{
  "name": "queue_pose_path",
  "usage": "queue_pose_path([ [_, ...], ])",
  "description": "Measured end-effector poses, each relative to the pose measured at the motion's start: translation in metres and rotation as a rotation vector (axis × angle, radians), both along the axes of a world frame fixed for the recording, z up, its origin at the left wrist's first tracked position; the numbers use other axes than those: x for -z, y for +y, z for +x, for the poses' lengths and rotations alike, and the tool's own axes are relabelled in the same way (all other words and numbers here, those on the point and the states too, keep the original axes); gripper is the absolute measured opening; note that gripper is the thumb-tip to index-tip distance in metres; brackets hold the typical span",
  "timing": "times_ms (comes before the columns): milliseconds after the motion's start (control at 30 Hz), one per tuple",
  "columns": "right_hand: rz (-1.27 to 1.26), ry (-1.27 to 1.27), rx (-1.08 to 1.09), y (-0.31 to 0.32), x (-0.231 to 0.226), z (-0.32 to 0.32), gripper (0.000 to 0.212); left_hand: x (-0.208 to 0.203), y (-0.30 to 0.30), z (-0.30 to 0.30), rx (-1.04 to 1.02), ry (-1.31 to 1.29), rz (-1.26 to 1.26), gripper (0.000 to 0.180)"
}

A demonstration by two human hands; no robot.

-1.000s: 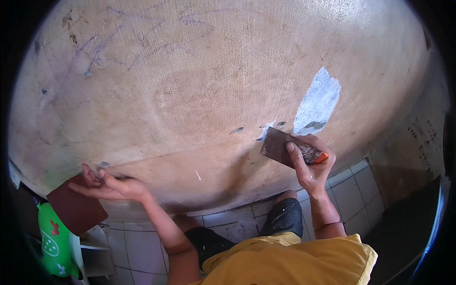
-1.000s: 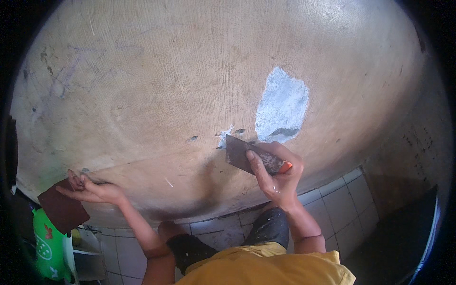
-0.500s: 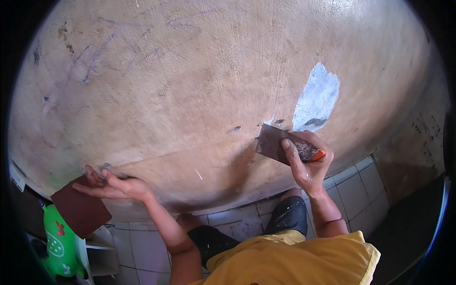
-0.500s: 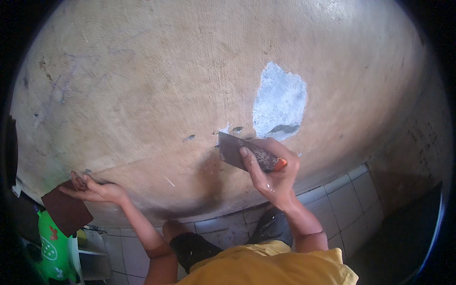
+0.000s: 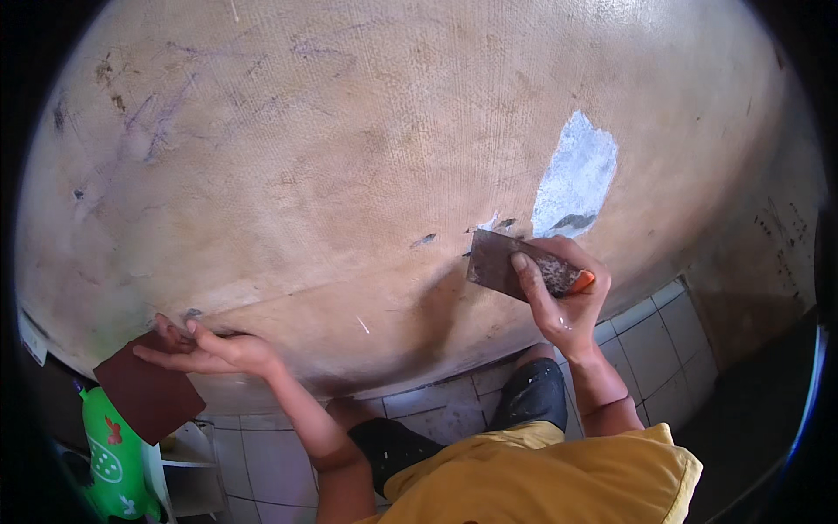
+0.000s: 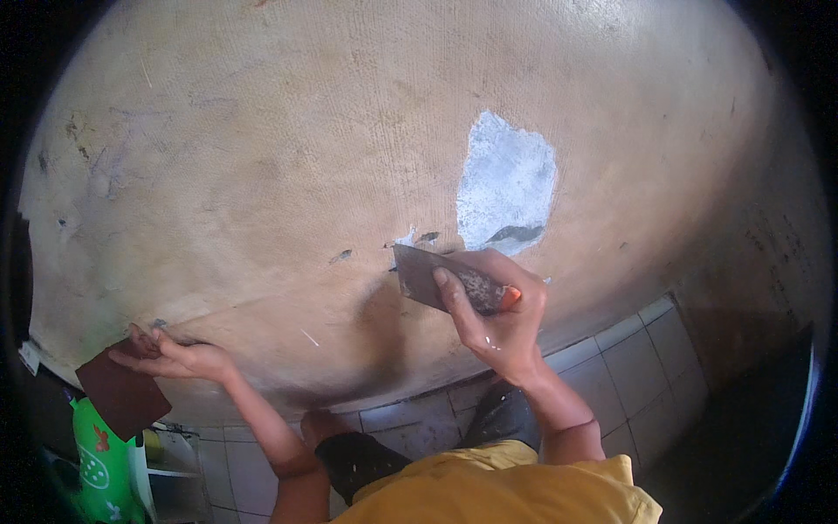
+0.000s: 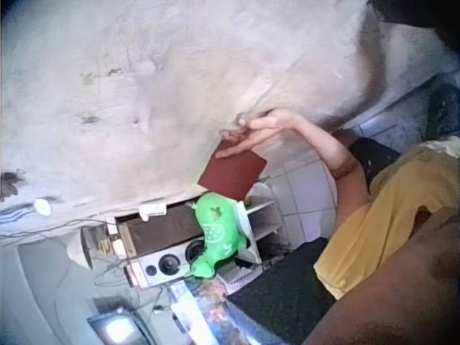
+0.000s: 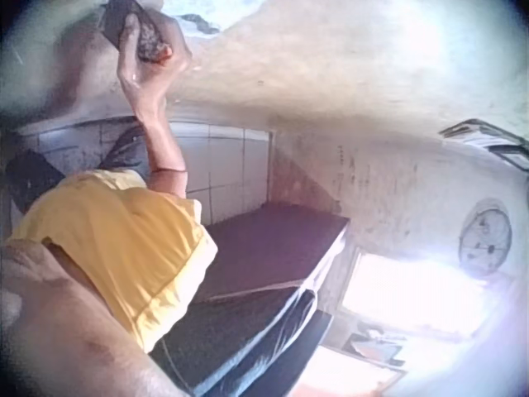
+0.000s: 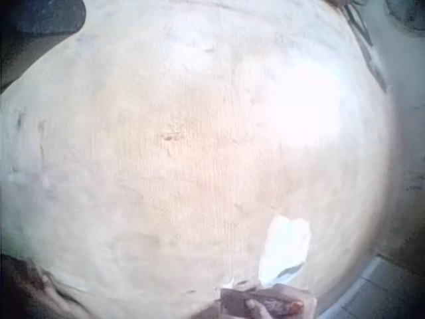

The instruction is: The person scrapes a patch on the wall with a putty knife and then sands the area by hand using a piece of sandpaper.

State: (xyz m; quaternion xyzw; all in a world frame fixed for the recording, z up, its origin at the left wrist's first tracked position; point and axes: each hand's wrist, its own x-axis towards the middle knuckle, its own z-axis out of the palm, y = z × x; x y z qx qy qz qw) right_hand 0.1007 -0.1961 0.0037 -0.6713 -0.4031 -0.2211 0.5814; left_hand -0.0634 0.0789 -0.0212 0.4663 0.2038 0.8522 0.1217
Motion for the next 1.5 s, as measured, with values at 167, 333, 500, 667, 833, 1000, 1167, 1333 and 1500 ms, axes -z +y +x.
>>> queue_pose_path([
  [167, 0.041, 0.214, -0.055, -0.010, 0.005, 0.002, 0.009, -0.002, -0.002, 0.002, 0.013, -0.016, -0.005, 0.081],
  [333, -0.008, 0.068, -0.037, -0.004, 0.003, -0.001, 0.007, 0.002, 0.002, 0.000, 0.015, -0.017, 0.014, 0.080],
  [500, -0.019, 0.022, -0.010, -0.003, -0.002, -0.005, 0.008, -0.004, 0.003, 0.003, 0.069, -0.087, 0.056, 0.080],
  [667, -0.017, 0.064, -0.017, -0.002, 0.001, -0.006, 0.008, 0.002, 0.008, -0.003, 0.085, -0.097, 0.073, 0.077],
  [833, -0.033, 0.061, -0.025, 0.001, 0.000, -0.007, 0.009, -0.002, 0.003, -0.001, 0.117, -0.109, 0.060, 0.075],
  [1000, -0.025, 0.032, 0.011, 0.001, -0.003, -0.004, 0.010, -0.002, 0.007, 0.001, 0.100, -0.099, 0.093, 0.076],
  [1167, -0.046, -0.023, -0.038, 0.000, -0.001, -0.001, 0.009, -0.001, 0.006, 0.000, 0.114, -0.136, 0.062, 0.074],
  [1333, -0.033, 0.022, -0.003, 0.000, -0.005, -0.006, 0.009, 0.001, 0.009, 0.000, 0.108, -0.119, 0.102, 0.073],
  [1500, -0.010, 0.171, -0.055, -0.004, -0.002, -0.005, 0.009, 0.001, 0.008, -0.002, 0.108, -0.121, 0.081, 0.074],
])
